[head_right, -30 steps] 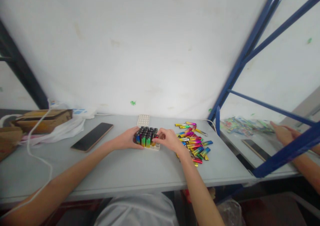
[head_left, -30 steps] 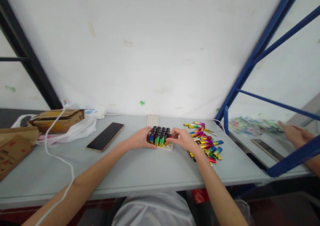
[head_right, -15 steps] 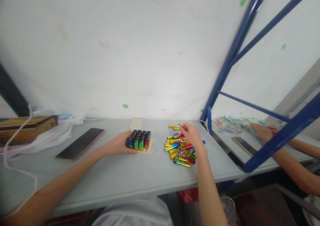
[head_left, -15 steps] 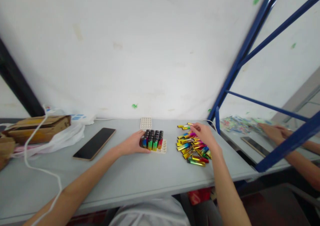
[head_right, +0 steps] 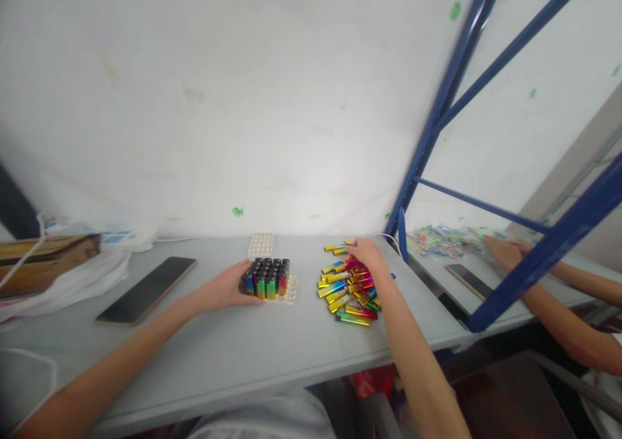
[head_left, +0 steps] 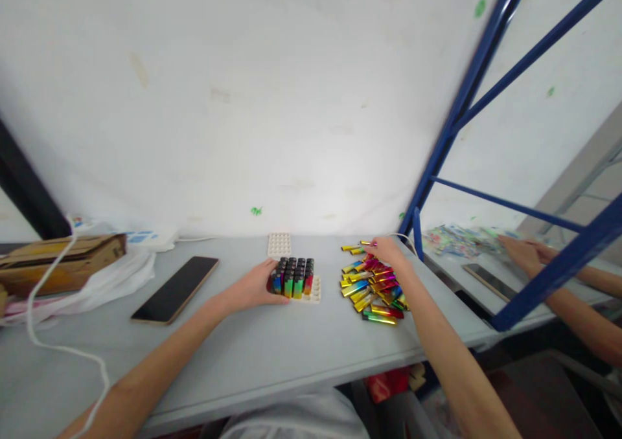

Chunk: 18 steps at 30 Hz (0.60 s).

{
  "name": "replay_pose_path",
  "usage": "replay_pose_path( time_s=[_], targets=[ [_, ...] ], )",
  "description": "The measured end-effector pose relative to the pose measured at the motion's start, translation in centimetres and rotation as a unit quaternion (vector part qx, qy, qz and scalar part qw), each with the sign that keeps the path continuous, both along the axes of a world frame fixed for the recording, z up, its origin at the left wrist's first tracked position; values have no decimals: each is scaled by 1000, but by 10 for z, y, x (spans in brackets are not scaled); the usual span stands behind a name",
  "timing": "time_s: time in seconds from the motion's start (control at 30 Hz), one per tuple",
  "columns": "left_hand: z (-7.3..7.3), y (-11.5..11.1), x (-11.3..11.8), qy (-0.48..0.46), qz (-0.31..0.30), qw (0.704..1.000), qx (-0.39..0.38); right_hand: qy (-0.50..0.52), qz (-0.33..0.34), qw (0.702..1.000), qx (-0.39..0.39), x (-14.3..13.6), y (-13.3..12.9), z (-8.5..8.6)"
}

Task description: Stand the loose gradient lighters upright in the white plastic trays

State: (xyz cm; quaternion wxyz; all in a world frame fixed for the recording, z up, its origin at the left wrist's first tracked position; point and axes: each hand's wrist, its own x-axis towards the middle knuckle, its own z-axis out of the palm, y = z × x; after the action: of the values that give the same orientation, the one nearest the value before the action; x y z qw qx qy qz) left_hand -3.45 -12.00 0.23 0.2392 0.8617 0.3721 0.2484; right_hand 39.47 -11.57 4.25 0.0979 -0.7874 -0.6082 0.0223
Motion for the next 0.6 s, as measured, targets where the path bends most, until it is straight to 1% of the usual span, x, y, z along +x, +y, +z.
replay_pose_path(
  time_s=[0.07,0.17,0.23,0.37,0.47,0.6],
  targets=[
    [0,0,0,-4,-5,1000,-2,-4,-11,1000,-1,-4,5,1],
    [1,-1,0,-8,-7,1000,-2,-7,-12,1000,11,-4,0,0],
    [0,-1,1,-8,-9,1000,-1,-1,-2,1000,11,-3,-8,-4],
    [-2,-1,1,-5,-8,1000,1,50,40,998,-27,-10,-18,-12],
    [-3,-1,0,-4,-8,1000,0,78,53,995,-37,-17,-15,-16],
    [-3,0,0,-5,-9,1000,-1,66,38,997,-22,-18,-10,-18]
  ],
)
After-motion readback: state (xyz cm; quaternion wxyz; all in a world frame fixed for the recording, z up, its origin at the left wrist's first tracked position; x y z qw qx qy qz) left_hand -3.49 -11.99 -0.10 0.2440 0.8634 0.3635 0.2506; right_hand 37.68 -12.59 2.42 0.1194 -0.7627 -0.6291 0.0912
